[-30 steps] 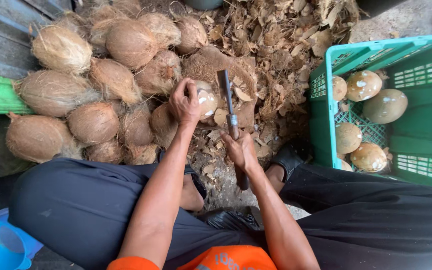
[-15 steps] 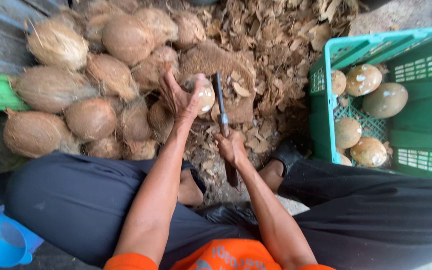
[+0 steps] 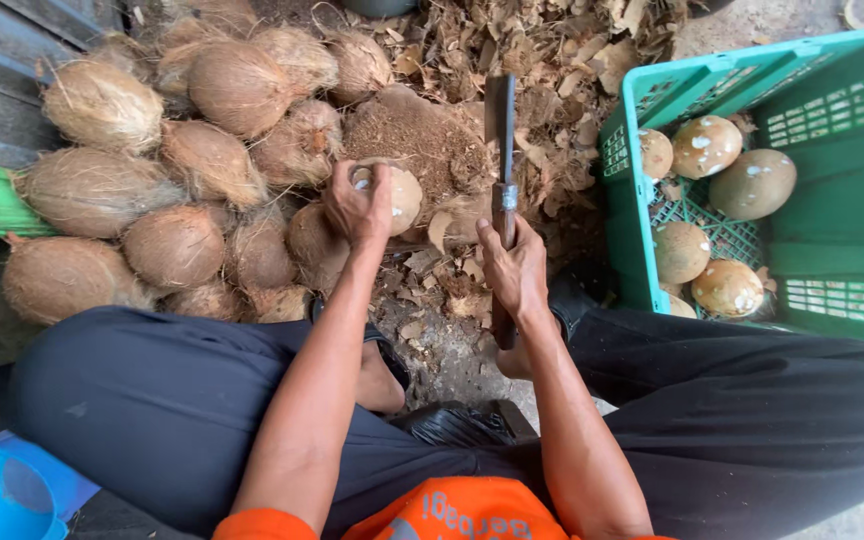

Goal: The person sits on the ground and uses a machete to trim the fibrous husk off coconuts one at a time, then tosses each trimmed coconut into a green plastic crate beside them. They pick untrimmed coconuts from a pile, rotate and strike the husk, and repeat the cycle.

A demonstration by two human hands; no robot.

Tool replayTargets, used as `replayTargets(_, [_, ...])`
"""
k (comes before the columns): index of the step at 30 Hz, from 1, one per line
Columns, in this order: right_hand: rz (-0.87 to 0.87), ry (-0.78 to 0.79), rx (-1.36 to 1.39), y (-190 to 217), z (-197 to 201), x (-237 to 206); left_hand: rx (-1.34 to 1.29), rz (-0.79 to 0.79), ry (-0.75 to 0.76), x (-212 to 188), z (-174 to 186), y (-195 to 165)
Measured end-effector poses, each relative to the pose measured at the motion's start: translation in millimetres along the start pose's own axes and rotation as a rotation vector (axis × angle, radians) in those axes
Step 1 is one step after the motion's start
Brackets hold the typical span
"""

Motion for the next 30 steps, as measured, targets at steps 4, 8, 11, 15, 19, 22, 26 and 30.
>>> replayTargets(4, [0.019, 0.047, -0.019, -0.5, -19.0, -12.9, 0.096, 0.219, 0.006, -10.5, -7.2, -7.8])
replayTargets(8, [0.054, 0.162, -0.065, -11.4, -38.6, -18.7, 0.133, 0.283, -0.026, -16.1, -6.7, -13.4])
replayTargets(11, [-0.027, 0.203, -0.187, -23.7, -41.0, -17.1, 0.119, 0.226, -0.073, -15.3, -7.2, -15.2])
replayTargets(15, [0.148, 0.061, -0.057, -35.5, -36.3, -9.2, 0.155, 0.233, -0.066, -14.7, -9.1, -13.1])
replayTargets(19, [0.318, 0.086, -0.112, -51.5, -38.7, 2.8, 0.171, 0.193, -0.019, -15.7, -10.7, -10.6])
replayTargets(22, [0.009, 0.159, -0.233, -70.8, -35.4, 15.1, 0.176, 0.079, -0.014, -12.7, -8.9, -8.2])
replayTargets(26, [-0.261, 0.139, -0.317, -82.4, -15.7, 25.9, 0.125, -0.002, 0.023, -4.1, -5.3, 0.3])
replayTargets(30, [-0.083, 0.078, -0.303, -71.1, -2.1, 30.0, 0.023, -0.054, 0.083, -8.2, 2.5, -3.6])
Point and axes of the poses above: each hand's wrist, its own x-axis towards the middle knuckle, its own z-axis out of the back of the hand, y = z × x, the point moved 2 cm from there along x, towards the middle knuckle, and after that the axes turned 8 degrees about x, right-handed, at the moved point
